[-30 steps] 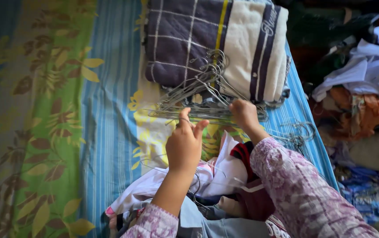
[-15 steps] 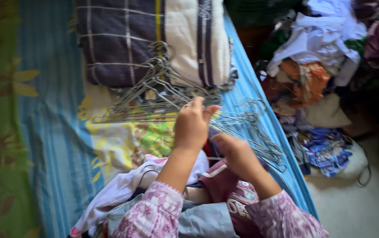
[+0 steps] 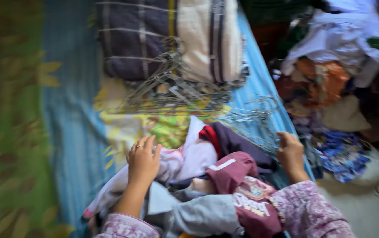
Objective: The person gathers clothes from the floor and places them on a bed, then sorts through a large pile of garments and attaches some to wire hangers.
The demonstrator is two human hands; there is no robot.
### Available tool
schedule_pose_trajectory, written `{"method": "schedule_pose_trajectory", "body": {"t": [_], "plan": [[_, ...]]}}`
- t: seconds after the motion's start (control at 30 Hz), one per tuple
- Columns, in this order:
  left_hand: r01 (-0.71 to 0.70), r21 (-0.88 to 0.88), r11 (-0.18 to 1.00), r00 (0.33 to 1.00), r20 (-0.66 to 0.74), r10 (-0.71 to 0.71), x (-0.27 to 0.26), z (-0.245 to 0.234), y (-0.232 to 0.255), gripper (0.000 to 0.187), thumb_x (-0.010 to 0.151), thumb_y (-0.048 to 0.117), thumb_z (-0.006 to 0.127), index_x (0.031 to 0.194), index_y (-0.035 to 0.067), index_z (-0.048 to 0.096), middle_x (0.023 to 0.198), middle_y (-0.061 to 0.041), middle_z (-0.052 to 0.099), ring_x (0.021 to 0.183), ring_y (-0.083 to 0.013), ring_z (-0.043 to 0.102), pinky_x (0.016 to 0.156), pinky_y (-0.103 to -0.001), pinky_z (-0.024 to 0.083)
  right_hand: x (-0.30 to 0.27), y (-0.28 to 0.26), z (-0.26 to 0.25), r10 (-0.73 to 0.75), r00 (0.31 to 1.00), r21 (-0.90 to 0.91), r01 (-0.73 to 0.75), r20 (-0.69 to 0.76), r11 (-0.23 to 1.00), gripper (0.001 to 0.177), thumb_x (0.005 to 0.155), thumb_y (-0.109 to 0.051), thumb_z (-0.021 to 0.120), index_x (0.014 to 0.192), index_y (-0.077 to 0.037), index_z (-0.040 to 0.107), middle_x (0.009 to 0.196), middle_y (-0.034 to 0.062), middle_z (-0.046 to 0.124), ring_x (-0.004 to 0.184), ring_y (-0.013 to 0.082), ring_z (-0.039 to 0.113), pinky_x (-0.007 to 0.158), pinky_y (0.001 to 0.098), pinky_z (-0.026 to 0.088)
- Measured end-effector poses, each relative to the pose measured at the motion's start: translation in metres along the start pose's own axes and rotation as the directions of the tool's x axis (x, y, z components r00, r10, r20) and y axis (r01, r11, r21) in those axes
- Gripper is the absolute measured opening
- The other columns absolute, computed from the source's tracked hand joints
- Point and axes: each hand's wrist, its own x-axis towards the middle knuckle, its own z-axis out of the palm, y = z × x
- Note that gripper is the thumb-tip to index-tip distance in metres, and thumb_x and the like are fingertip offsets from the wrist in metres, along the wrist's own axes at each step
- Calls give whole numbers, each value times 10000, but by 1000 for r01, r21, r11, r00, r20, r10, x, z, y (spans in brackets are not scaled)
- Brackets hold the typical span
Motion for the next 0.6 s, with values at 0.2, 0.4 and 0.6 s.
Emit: {"method": "schedule_pose_trajectory", "body": {"t": [0.2,0.4,0.6], "plan": [[-20,-241,970,1000,5,22,-48,-37,-45,450,823,365,699,1185,111,613,1218,-158,573,1146,-360,526,973,-438,431,19,-67,-20,-10,989,-107,-6,-148,994,206,916,-147,684,1098,-48,687,1049,185,645,928,364,640,797,431,502],[13,-201,979,931,359,62,-117,-78,6,575,663,377,842,1158,158,648,1274,-124,502,1142,-372,464,937,-470,392,-31,-221,-8,-275,820,410,54,503,910,268,672,-172,749,931,-112,711,851,75,712,741,274,701,655,381,531],[-324,-121,938,910,231,344,-176,-86,-3,191,710,231,707,841,92,700,1053,-105,636,1066,-369,531,872,-571,373,-95,-282,-44,-445,583,391,225,680,892,362,632,-328,812,889,-106,687,928,103,661,847,321,657,716,430,524]]}}
